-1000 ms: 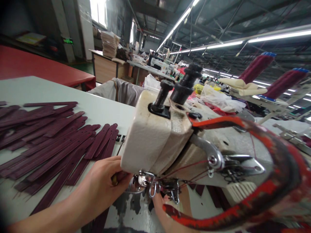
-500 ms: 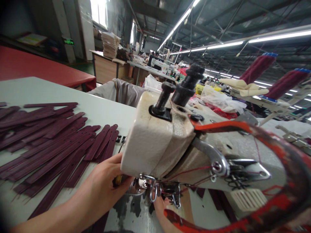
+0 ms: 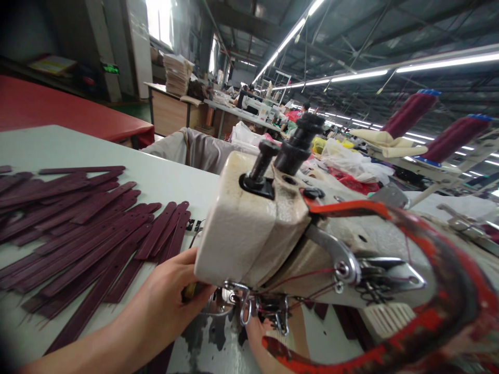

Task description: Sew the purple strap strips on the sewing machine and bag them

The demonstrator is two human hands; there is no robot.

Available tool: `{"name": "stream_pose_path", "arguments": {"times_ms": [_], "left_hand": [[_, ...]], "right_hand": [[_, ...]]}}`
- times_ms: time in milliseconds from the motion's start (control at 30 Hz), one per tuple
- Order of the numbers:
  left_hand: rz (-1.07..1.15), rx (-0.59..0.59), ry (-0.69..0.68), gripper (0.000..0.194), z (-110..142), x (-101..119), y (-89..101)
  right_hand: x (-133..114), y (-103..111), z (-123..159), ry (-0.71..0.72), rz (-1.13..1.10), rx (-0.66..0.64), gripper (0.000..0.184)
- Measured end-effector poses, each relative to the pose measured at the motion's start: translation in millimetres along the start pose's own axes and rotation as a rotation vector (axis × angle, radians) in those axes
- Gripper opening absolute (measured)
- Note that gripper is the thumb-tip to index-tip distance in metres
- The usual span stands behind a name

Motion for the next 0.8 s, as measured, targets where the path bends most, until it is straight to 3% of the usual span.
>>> {"name": "stream_pose_path", "arguments": {"times_ms": [233,400,467,600,800], "left_hand": [[0.008,-0.008,0.013,0.026,-1.7,1.4,0.8],[0.016,-0.020,0.053,0.026,-3.1,2.0,1.7],[0.018,-0.033,0.069,0.026,-3.1,1.6,1.6],[0.036,-0.053,0.082,0.026,-2.9,0.2,0.0],[0.083,0.015,0.067,0.023,-3.6,1.3,1.4]], "right_hand": [[9.1,10.3,0.0,0.018,-0.022,-0.042,0.054],[-4.3,28.6,-16.8,0.071,0.047,-0.339,0.040],[-12.8,33.6,-22.0,0.080,0.061,-0.393,0.038],[-28.3,34.4,-26.4,0.110,0.050,-0.399,0.047],[-37.4,31.0,-30.1,0.143,0.042,-0.404,0.052]]}}
Point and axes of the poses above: each hand's wrist, its own z-axis away from the middle knuckle, its own y-axis out of the back of the hand, x = y × z, the point moved 3 cm from there along -z, towards the middle knuckle, and after that the axes turned 12 degrees about x, right-handed, at the moved point
